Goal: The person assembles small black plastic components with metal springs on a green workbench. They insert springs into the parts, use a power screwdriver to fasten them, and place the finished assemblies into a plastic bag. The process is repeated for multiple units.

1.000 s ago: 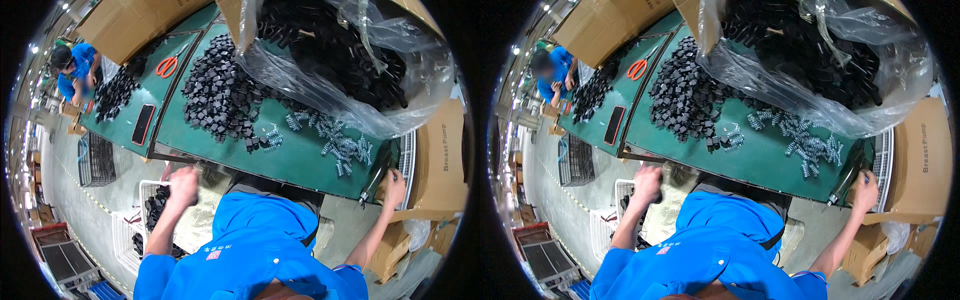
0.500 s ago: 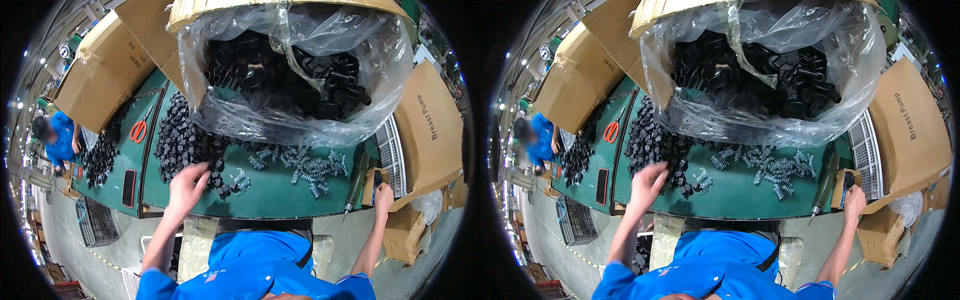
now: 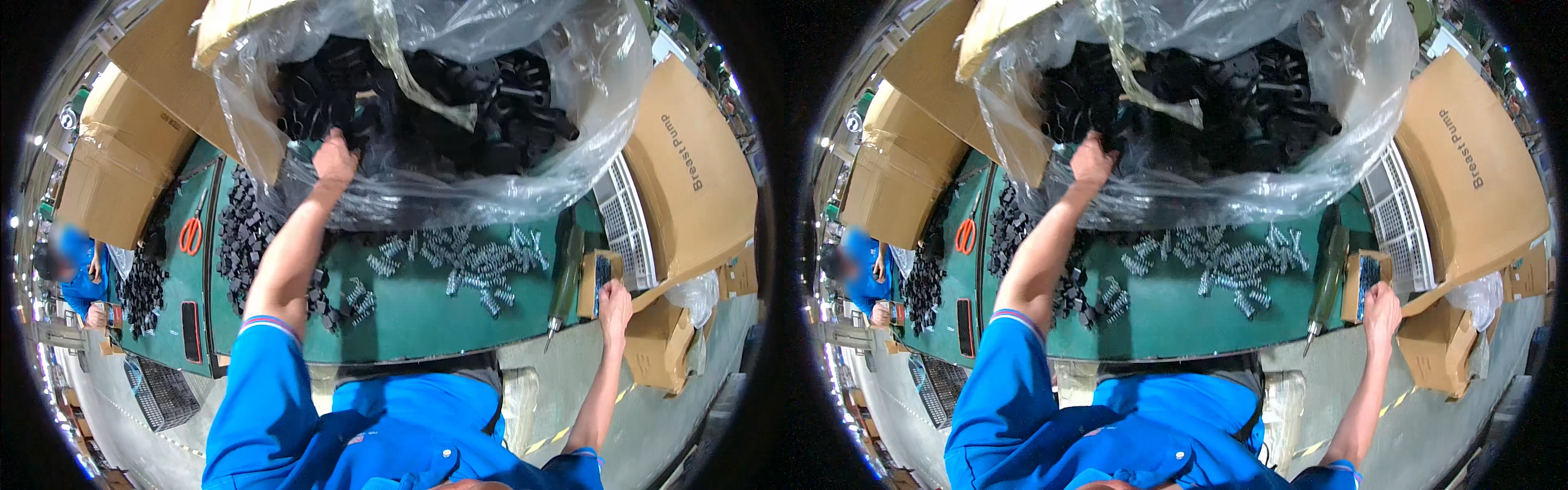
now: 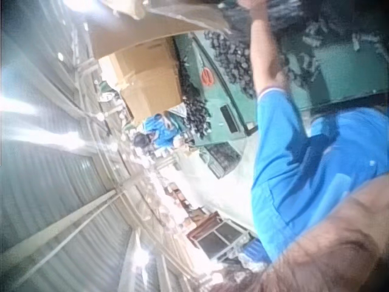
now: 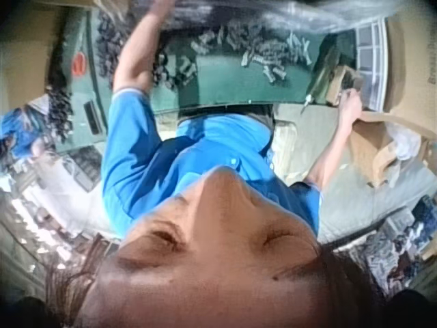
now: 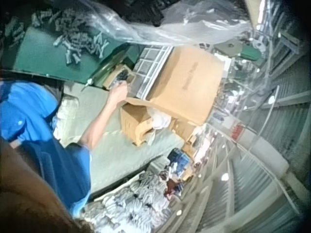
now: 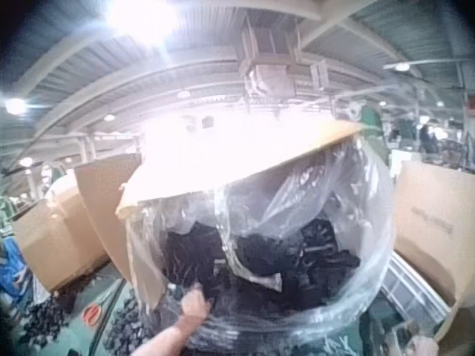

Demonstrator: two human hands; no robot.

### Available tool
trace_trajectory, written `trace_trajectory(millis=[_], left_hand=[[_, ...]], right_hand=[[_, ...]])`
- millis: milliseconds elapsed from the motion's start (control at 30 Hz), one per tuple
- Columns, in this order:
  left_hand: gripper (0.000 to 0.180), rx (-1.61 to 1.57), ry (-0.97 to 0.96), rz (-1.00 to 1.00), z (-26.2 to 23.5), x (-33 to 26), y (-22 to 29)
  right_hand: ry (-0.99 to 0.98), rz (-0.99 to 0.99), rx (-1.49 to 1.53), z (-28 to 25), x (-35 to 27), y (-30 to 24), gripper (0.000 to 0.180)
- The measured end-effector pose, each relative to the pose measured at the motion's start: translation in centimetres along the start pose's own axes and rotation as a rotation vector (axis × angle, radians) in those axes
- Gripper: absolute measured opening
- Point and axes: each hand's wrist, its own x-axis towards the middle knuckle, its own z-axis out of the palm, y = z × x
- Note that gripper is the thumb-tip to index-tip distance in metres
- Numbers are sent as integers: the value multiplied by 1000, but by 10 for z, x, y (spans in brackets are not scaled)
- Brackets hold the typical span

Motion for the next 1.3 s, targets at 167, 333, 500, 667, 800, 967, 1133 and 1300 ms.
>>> trace_trajectory(millis=[167, 333, 500, 667, 800, 967, 1133, 1300], left_hand=[[41, -138, 84, 183, -106, -62, 27], [36, -358, -661, 301, -209, -112, 40], [31, -281, -1187, 504, -170, -146, 58], [42, -392, -1284, 444, -81, -166, 85], [42, -202, -668, 589, -58, -168, 85], [13, 67, -319, 908, -29, -152, 59], [10, 295, -197, 1165, -18, -156, 50], [6, 195, -263, 1053, -29, -150, 49]], right_hand=[[-36, -34, -67, -4, 4, 3, 16], [-47, -102, -101, -5, 5, 3, 21], [-126, -95, 48, -18, 4, 0, 21], [-171, -56, 14, -26, 6, -2, 14], [-165, 8, 35, -21, 9, 0, 12], [118, 76, 326, 0, -6, 10, 10], [322, 67, 1058, 17, -12, 36, 10], [294, 104, 1268, -20, -63, 5, 10]])
